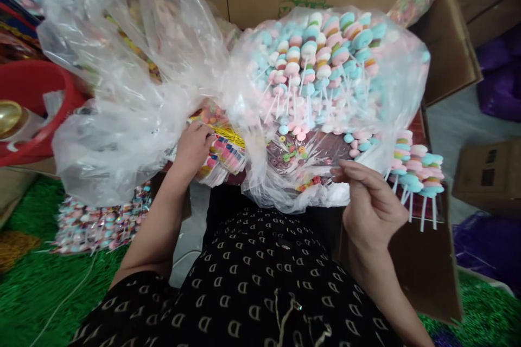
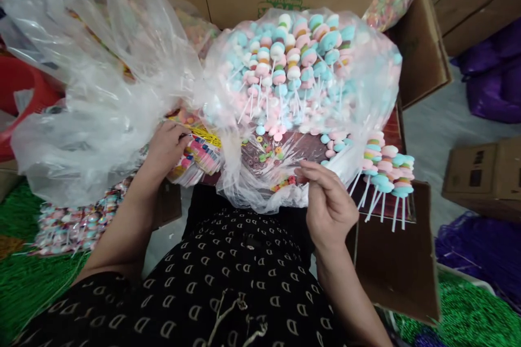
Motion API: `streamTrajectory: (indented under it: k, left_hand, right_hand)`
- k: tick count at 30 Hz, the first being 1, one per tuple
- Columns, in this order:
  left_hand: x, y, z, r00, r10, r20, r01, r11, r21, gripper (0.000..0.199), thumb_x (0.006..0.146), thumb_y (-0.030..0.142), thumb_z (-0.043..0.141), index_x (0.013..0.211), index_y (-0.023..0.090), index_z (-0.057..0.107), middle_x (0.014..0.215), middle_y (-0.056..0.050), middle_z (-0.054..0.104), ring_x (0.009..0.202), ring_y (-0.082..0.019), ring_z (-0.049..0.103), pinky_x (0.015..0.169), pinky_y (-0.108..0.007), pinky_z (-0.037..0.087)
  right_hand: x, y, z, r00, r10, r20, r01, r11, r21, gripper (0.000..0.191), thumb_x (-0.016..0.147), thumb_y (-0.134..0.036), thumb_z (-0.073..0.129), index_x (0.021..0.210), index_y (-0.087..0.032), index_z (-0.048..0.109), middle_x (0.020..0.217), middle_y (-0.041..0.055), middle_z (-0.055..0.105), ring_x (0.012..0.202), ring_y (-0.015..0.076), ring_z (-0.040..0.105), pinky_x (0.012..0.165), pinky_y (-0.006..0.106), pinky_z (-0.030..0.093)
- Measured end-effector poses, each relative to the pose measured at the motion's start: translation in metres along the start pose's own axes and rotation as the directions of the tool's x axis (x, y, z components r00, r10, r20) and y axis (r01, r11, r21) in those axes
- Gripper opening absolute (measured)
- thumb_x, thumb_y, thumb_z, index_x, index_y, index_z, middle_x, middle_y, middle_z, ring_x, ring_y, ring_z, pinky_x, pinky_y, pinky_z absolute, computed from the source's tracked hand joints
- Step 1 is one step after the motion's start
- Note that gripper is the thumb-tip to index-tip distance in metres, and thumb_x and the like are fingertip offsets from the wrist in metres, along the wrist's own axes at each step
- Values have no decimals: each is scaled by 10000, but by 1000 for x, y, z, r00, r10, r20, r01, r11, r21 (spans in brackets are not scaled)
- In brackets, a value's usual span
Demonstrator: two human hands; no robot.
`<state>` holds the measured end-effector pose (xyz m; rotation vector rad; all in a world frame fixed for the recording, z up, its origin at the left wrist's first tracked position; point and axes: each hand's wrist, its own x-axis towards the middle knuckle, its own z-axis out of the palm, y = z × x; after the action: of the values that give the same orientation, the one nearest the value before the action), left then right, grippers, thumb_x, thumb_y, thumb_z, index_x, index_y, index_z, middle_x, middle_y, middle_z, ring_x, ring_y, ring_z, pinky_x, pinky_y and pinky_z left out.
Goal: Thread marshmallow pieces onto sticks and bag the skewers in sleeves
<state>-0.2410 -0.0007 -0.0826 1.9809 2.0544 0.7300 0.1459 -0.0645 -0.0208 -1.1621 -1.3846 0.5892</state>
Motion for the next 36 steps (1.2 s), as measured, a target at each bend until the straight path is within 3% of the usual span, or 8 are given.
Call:
streamTrajectory:
  k: [8, 12, 16, 21, 25, 29, 31, 36]
  left_hand:
    - [-7, 16, -6, 981, -28, -193, -2, 989, -150, 118, 916, 219, 656, 807, 232, 700, 991, -75, 737, 1058, -255, 646, 1091, -442, 495]
    - [-23, 59, -16, 965, 44, -257, -137, 925, -355, 72, 951, 287, 696, 905, 240, 725, 1085, -74, 783, 1143, -252, 698, 1121, -464, 499]
    - [-33, 114, -12, 983, 97, -153, -169, 796, -581, 106, 995, 306, 650, 969, 236, 727, 1071, -70, 799, 1126, -222, 731, 1077, -415, 530]
    - [-28, 146, 0, 988, 143, 59, -55, 686, -725, 172, 939, 350, 678, 1042, 216, 712, 954, -28, 754, 898, -179, 697, 870, -325, 558]
    - [-16, 144, -4, 890, 284, 358, 85, 667, -740, 340, 875, 453, 749, 1113, 211, 735, 1015, -51, 762, 958, -218, 691, 901, -349, 552]
    - [-11, 147, -12, 780, 405, 477, 158, 610, -777, 351, 861, 507, 780, 1051, 212, 765, 1071, -76, 772, 1004, -243, 703, 901, -354, 558]
    - [-12, 150, -11, 785, 381, 489, 195, 598, -778, 316, 858, 502, 797, 963, 206, 763, 965, -53, 753, 914, -215, 694, 847, -328, 555]
    - [-16, 152, -3, 889, 192, 416, 245, 567, -786, 323, 830, 496, 818, 786, 205, 686, 728, 8, 645, 688, -149, 577, 685, -279, 495]
  right_hand:
    - [0, 3, 16, 970, -78, 230, 64, 995, 71, 297, 1032, -136, 611, 1136, -315, 823, 1139, 37, 840, 1077, 229, 805, 907, 438, 668]
    - [7, -4, 39, 912, 97, 398, -153, 982, 112, 247, 1055, -229, 612, 1192, -299, 805, 1100, 33, 842, 988, 187, 801, 860, 386, 664]
    - [17, -10, 72, 830, 189, 525, -339, 918, 205, 385, 916, -412, 808, 1271, -268, 771, 1193, 66, 830, 1020, 205, 786, 874, 380, 656]
    - [30, -5, 79, 871, 264, 415, -366, 911, 188, 224, 897, -461, 801, 918, -238, 788, 832, 0, 763, 755, 149, 692, 734, 310, 585]
    - [37, 1, 60, 878, 293, 377, -392, 893, 219, 248, 870, -470, 821, 828, -239, 741, 719, -36, 685, 629, 117, 583, 637, 277, 517]
    - [41, 0, 48, 829, 239, 506, -377, 906, 190, 322, 863, -527, 829, 797, -231, 722, 731, -27, 681, 658, 125, 578, 637, 279, 489]
    - [42, -1, 45, 830, 220, 512, -350, 921, 173, 358, 868, -552, 824, 774, -228, 705, 722, -27, 669, 661, 125, 567, 631, 276, 469]
    - [44, 5, 34, 863, 282, 419, -386, 904, 187, 379, 865, -567, 828, 759, -230, 691, 630, -60, 594, 572, 103, 493, 579, 255, 423]
